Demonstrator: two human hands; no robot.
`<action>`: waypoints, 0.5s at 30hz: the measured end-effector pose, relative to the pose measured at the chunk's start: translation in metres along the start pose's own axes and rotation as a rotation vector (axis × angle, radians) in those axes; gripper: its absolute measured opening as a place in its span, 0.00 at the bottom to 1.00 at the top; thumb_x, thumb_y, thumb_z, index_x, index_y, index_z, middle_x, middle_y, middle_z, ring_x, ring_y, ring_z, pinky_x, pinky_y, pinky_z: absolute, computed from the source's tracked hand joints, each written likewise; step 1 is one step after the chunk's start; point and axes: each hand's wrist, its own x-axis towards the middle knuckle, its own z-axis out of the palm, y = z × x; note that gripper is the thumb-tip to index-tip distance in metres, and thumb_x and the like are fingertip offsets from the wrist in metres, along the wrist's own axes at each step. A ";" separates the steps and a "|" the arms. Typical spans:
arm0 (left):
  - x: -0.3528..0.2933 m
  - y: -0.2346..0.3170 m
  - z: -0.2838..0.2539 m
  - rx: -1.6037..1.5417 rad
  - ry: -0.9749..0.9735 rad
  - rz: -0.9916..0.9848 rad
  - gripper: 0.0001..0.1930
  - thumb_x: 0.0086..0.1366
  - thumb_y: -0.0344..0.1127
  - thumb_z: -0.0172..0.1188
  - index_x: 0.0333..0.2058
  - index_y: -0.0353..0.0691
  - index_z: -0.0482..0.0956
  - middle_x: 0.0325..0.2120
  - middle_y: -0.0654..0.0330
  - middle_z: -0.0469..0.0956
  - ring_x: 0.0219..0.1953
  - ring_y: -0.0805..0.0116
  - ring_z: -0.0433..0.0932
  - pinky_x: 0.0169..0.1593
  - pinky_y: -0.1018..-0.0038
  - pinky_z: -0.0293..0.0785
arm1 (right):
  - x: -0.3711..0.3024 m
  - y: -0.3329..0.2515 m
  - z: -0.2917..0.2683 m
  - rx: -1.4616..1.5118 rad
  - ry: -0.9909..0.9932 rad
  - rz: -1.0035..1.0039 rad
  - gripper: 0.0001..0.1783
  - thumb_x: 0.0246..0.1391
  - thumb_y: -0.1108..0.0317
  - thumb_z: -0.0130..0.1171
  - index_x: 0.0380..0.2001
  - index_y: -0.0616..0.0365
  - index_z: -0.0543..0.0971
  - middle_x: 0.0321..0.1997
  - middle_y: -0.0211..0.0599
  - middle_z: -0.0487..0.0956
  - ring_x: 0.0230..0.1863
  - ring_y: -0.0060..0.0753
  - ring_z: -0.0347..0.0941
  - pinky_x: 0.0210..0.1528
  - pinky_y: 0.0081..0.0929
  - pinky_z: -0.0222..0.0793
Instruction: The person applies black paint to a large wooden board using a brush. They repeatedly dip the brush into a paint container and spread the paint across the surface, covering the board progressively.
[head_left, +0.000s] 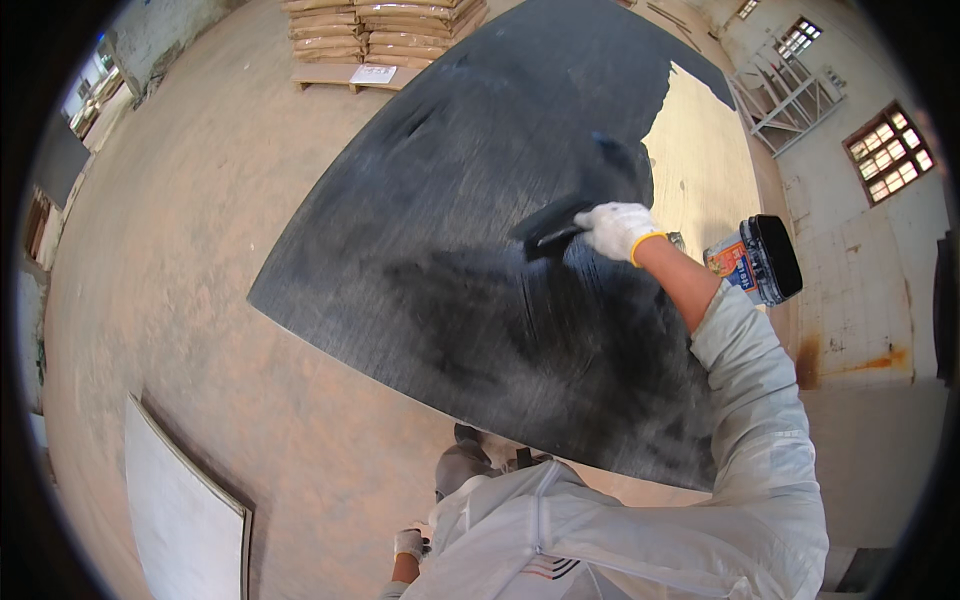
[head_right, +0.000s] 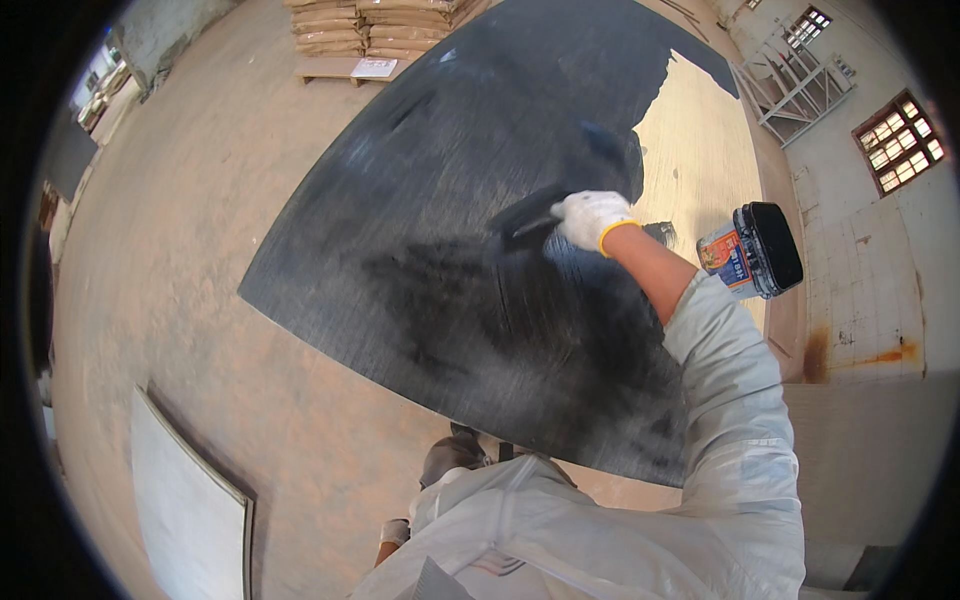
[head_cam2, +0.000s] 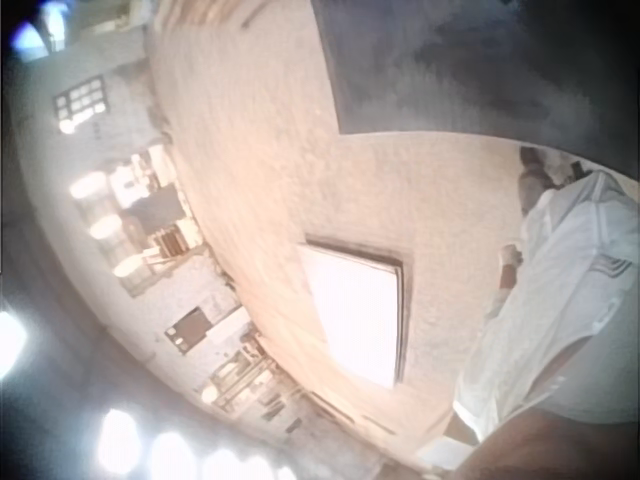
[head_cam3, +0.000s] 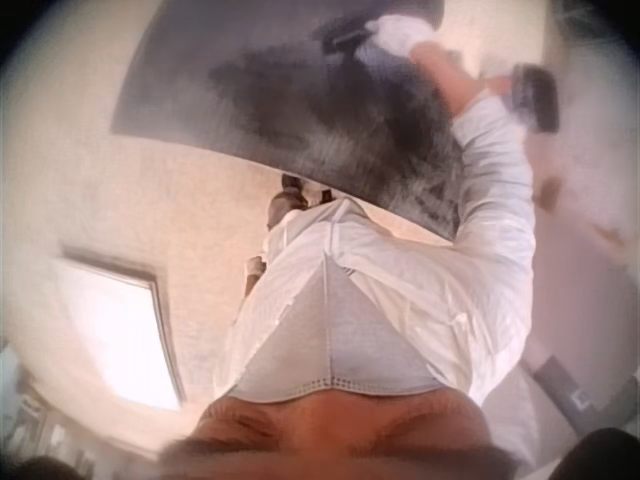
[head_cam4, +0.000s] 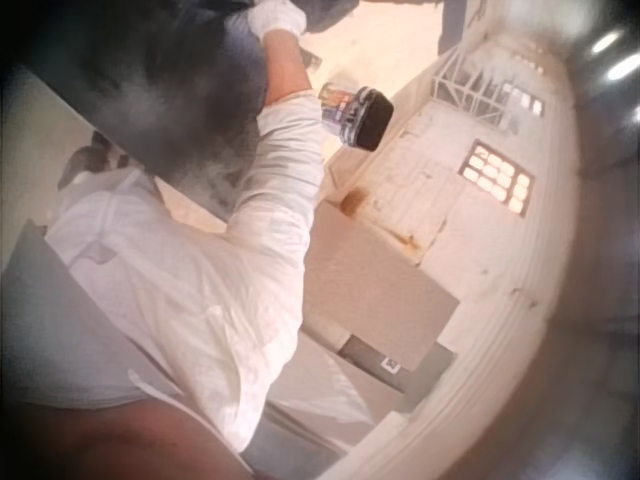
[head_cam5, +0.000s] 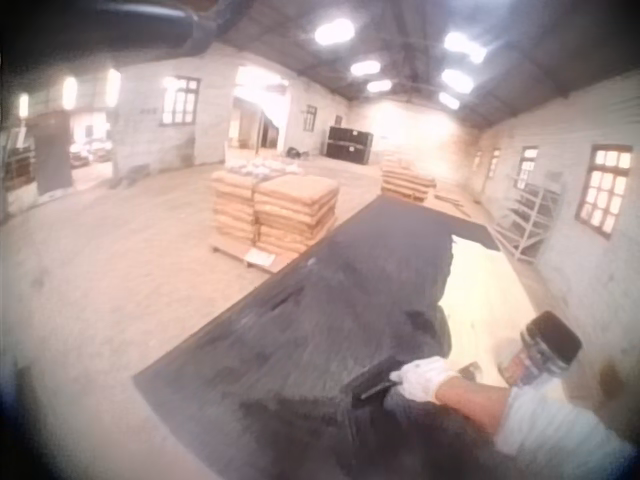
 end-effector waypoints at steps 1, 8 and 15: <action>-0.002 0.003 -0.001 -0.040 0.016 -0.010 0.14 0.74 0.29 0.51 0.51 0.37 0.84 0.28 0.46 0.86 0.17 0.54 0.81 0.18 0.58 0.73 | -0.002 -0.012 -0.002 -0.017 0.001 -0.070 0.22 0.70 0.58 0.54 0.63 0.42 0.84 0.59 0.43 0.87 0.63 0.52 0.82 0.65 0.47 0.77; -0.009 0.090 0.008 -0.202 0.045 0.182 0.21 0.72 0.30 0.50 0.61 0.35 0.77 0.30 0.48 0.85 0.16 0.58 0.79 0.17 0.62 0.72 | 0.018 -0.009 -0.016 0.011 -0.014 -0.053 0.22 0.70 0.57 0.54 0.63 0.39 0.85 0.62 0.41 0.86 0.65 0.50 0.81 0.65 0.46 0.76; -0.008 0.105 0.015 -0.152 0.066 0.187 0.20 0.74 0.30 0.50 0.60 0.34 0.78 0.29 0.47 0.85 0.14 0.57 0.78 0.16 0.63 0.70 | -0.002 -0.020 -0.020 0.030 -0.054 -0.090 0.22 0.68 0.59 0.53 0.61 0.38 0.85 0.64 0.42 0.84 0.65 0.51 0.80 0.66 0.48 0.77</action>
